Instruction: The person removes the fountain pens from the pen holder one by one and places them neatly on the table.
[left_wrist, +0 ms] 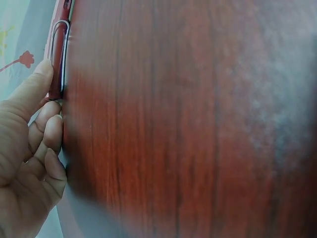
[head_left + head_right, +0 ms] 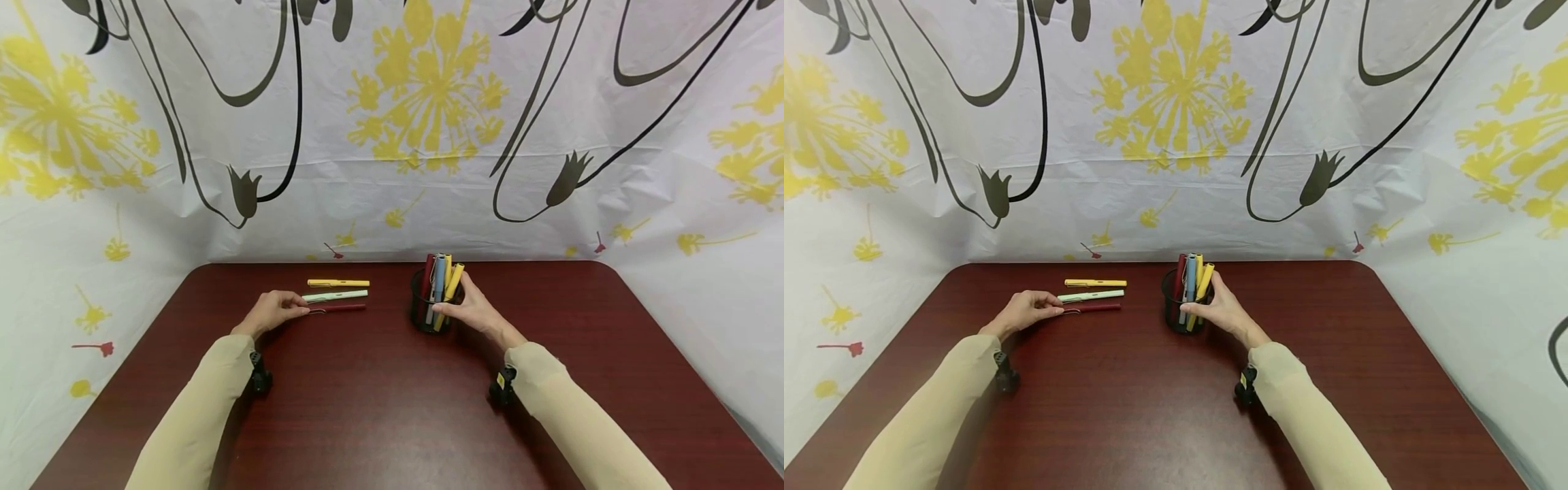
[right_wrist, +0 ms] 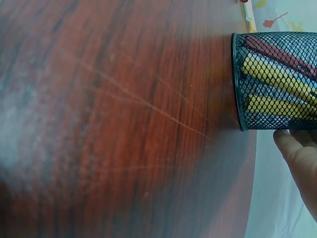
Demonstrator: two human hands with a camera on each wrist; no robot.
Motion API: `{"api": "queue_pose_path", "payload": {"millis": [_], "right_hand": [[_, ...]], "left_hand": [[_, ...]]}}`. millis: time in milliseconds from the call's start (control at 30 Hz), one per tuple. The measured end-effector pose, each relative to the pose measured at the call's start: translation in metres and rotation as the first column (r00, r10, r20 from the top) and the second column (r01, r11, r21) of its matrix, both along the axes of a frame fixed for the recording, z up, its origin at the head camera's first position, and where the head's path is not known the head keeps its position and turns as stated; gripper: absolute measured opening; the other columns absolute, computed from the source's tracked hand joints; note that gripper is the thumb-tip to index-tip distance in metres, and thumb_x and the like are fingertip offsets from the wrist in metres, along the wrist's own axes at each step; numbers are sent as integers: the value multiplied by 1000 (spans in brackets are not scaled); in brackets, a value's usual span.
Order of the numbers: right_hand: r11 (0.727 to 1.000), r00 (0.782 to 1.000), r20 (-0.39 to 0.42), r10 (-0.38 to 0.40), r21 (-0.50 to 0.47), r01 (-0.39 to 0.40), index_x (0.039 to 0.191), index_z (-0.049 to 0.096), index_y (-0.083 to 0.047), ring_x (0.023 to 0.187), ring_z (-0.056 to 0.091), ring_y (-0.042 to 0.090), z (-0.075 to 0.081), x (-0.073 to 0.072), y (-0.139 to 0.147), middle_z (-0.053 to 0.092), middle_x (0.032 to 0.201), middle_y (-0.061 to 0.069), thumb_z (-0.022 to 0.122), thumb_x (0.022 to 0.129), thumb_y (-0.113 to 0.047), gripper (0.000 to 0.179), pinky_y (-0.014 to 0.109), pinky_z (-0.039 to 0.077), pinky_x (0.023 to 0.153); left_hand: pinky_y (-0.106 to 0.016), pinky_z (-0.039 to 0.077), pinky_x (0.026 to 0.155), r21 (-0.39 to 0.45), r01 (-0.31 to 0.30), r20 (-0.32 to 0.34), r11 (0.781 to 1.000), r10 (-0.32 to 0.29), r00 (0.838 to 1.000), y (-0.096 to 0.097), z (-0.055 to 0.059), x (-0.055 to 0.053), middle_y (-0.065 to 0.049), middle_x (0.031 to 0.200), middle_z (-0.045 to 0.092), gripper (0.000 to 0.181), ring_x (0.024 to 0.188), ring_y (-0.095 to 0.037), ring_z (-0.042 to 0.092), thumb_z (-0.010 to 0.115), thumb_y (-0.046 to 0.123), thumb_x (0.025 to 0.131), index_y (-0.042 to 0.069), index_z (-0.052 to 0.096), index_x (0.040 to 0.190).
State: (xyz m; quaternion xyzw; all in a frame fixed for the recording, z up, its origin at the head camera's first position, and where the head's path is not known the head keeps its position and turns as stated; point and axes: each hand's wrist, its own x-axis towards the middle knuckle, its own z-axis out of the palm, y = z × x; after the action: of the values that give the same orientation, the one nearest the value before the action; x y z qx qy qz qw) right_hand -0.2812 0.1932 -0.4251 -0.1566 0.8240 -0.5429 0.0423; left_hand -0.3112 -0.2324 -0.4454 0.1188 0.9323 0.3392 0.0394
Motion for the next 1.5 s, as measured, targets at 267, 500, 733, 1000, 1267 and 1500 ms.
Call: {"api": "queue_pose_path", "payload": {"millis": [267,500,733,1000,1267,1500], "right_hand": [[1000,1000,28,11,-3,-11,150,3,-2,144,5,36,27,19,-9,6,155,22,68,86,-13,92,59,18,110],[1000,1000,30,7,0,-7,150,2,-2,144,4,36,26,19,-8,4,155,22,69,86,-14,93,59,17,111],[1000,999,40,-1,6,1,150,2,-1,144,3,35,28,21,-9,3,156,22,68,86,-15,93,58,18,111],[1000,999,46,-10,20,9,149,-1,2,143,3,38,29,21,-9,3,155,24,68,86,-14,94,60,17,110],[1000,1000,-9,4,-21,-4,151,7,-9,144,9,33,2,2,-2,14,154,19,71,84,-17,93,58,22,109],[1000,1000,2,-13,19,13,152,-1,-8,144,3,34,0,2,0,3,157,18,72,84,-25,101,59,19,110]], "left_hand": [[-32,46,70,0,4,3,1000,-4,1000,-1,0,-1,-3,86,67,22,75,-16,56,68,27,88,10,71,101],[-30,45,68,2,1,1,1000,-1,1000,-1,-2,-1,-3,83,66,22,72,-15,55,68,28,87,10,71,100],[-31,44,69,8,5,-13,1000,-5,1000,-2,-2,-1,-3,83,65,21,72,-16,54,69,29,87,11,71,99],[-31,44,69,15,6,-12,1000,-6,1000,-1,-1,0,-3,83,65,20,72,-16,54,69,27,87,10,71,99],[-29,44,66,33,10,-9,999,-9,1000,-1,-2,1,-3,81,65,23,70,-16,54,70,27,86,9,71,100],[-29,44,66,33,9,-11,999,-9,1000,-2,-1,2,-4,83,65,29,71,-16,54,70,31,85,8,70,104]]}}
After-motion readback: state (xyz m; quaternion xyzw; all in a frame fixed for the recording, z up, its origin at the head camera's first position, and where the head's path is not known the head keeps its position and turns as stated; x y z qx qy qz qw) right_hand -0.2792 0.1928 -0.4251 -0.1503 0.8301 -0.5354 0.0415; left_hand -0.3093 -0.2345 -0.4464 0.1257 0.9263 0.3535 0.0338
